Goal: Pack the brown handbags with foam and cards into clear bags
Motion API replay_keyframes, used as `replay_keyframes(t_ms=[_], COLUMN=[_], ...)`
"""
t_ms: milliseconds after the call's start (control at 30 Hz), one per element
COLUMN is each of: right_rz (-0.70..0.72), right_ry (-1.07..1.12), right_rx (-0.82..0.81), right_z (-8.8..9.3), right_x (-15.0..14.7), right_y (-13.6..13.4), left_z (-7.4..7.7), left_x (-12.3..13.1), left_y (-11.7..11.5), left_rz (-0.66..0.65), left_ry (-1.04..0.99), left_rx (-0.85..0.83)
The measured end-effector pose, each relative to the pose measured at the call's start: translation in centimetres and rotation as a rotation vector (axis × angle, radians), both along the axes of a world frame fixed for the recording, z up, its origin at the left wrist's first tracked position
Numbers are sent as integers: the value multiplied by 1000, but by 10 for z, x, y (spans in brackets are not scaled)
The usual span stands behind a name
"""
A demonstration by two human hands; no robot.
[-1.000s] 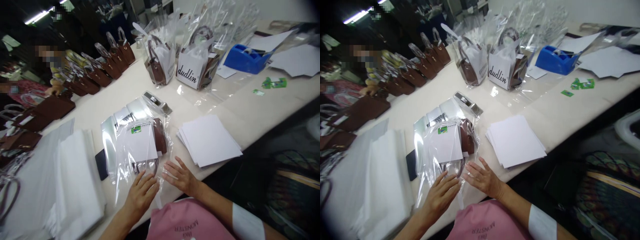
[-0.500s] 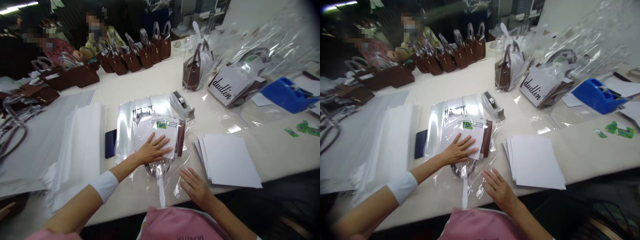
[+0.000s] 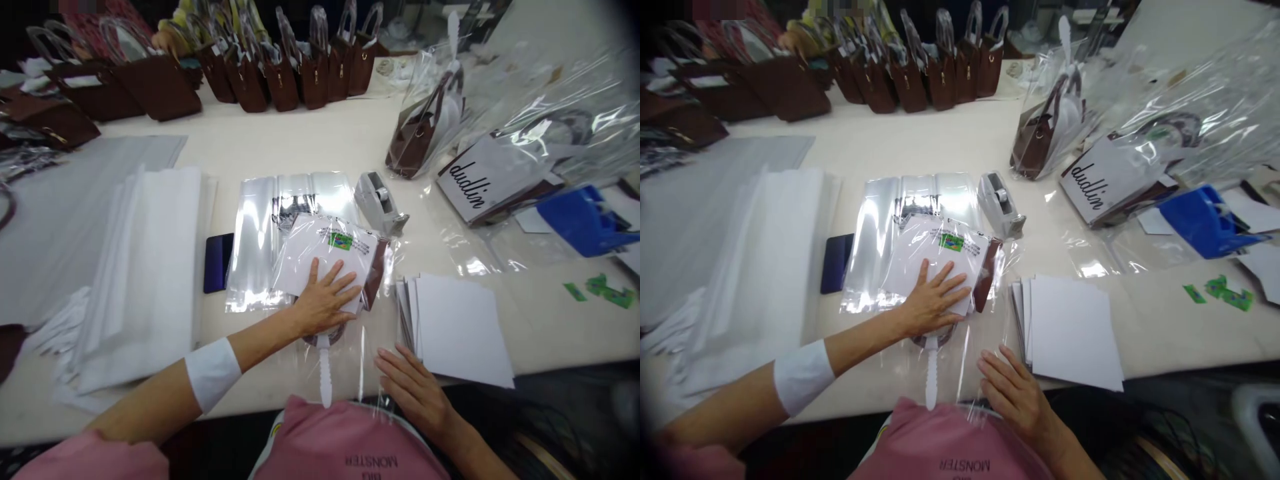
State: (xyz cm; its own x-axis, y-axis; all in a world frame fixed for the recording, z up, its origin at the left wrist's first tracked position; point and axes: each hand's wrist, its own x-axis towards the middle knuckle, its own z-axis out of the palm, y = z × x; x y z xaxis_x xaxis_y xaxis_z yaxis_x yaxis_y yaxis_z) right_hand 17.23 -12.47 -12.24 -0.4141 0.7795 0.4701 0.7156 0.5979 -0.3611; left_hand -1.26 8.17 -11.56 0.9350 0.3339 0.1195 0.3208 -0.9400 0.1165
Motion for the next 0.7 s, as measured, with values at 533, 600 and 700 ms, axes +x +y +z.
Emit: replay_keyframes(t_ms=[533,600,700], right_rz=[28,7,-76], right_ry=[-167,-200,-243], right_rx=[-55,-47,34], right_z=[-1,-3,-15], right_x=[25,35,43], right_y=[-23,-29,-24], left_z=[-12,-13,-13], left_x=[-7,-7,-8], left_y=[-10,-11,-12], left_rz=[-121,-137,-140], left_ry=[-6,3,14], left_rx=[40,34,18])
